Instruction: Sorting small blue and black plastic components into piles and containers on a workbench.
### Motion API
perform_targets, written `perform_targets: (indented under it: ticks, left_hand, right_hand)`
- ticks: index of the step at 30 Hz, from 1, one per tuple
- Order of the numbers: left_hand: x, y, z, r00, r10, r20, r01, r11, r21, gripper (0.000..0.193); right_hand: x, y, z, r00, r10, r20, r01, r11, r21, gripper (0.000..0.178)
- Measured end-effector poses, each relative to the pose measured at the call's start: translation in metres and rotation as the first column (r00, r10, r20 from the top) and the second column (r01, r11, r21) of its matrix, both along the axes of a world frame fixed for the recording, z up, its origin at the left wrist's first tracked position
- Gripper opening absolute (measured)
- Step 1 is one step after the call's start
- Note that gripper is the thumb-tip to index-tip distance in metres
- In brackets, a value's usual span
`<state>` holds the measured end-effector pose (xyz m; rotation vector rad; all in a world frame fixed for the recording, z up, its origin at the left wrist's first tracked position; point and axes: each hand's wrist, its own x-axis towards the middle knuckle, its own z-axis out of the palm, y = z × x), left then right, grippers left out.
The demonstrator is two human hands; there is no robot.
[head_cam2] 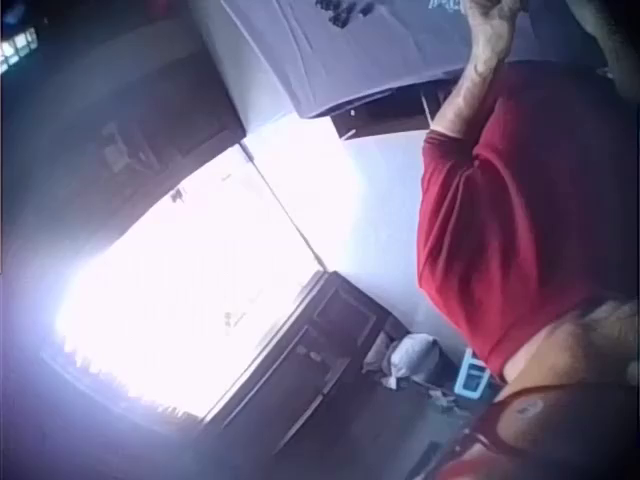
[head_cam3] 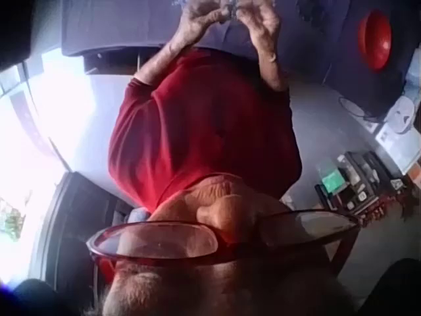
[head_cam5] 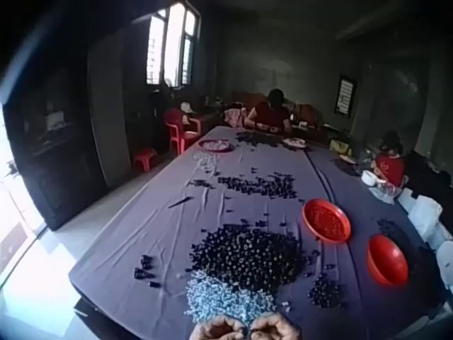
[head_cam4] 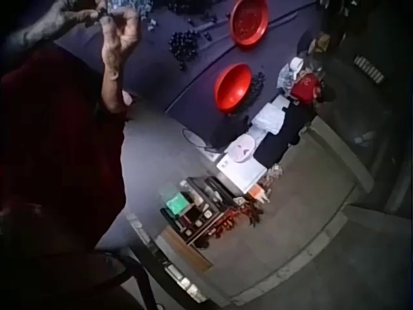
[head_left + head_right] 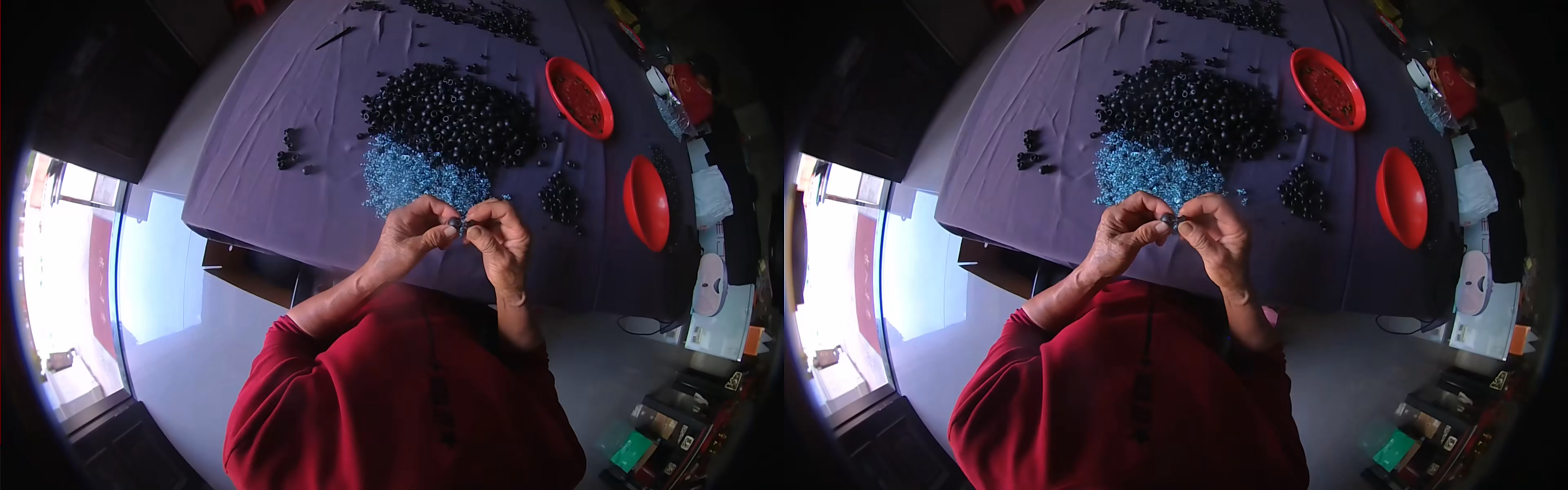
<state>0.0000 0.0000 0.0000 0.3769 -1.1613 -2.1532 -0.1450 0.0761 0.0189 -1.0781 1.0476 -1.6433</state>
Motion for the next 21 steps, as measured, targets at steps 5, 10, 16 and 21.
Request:
perform_targets:
  ticks: [5,10,16,21]
  left_hand:
    - [0.001,0.002,0.002,1.000,0.010,0.018,-0.010,1.000,-0.009,0.014]
    - [0.000,0.002,0.001,1.000,-0.016,0.021,0.016,1.000,-0.001,0.014]
    - [-0.002,0.004,0.000,0.999,0.006,0.040,-0.004,0.999,-0.047,0.014]
    - [-0.003,0.005,-0.004,0.995,0.061,0.075,-0.053,0.993,-0.110,0.014]
  right_hand:
    - [0.001,0.001,0.002,0.992,-0.030,-0.119,0.025,0.999,-0.037,0.014]
    - [0.001,0.000,0.001,0.982,-0.056,-0.180,0.044,0.997,-0.069,0.012]
    - [-0.002,-0.001,0.004,0.917,-0.121,-0.380,0.099,0.992,-0.075,0.011]
    - [-0.004,-0.002,0.011,0.825,-0.146,-0.546,0.131,0.989,-0.067,0.011]
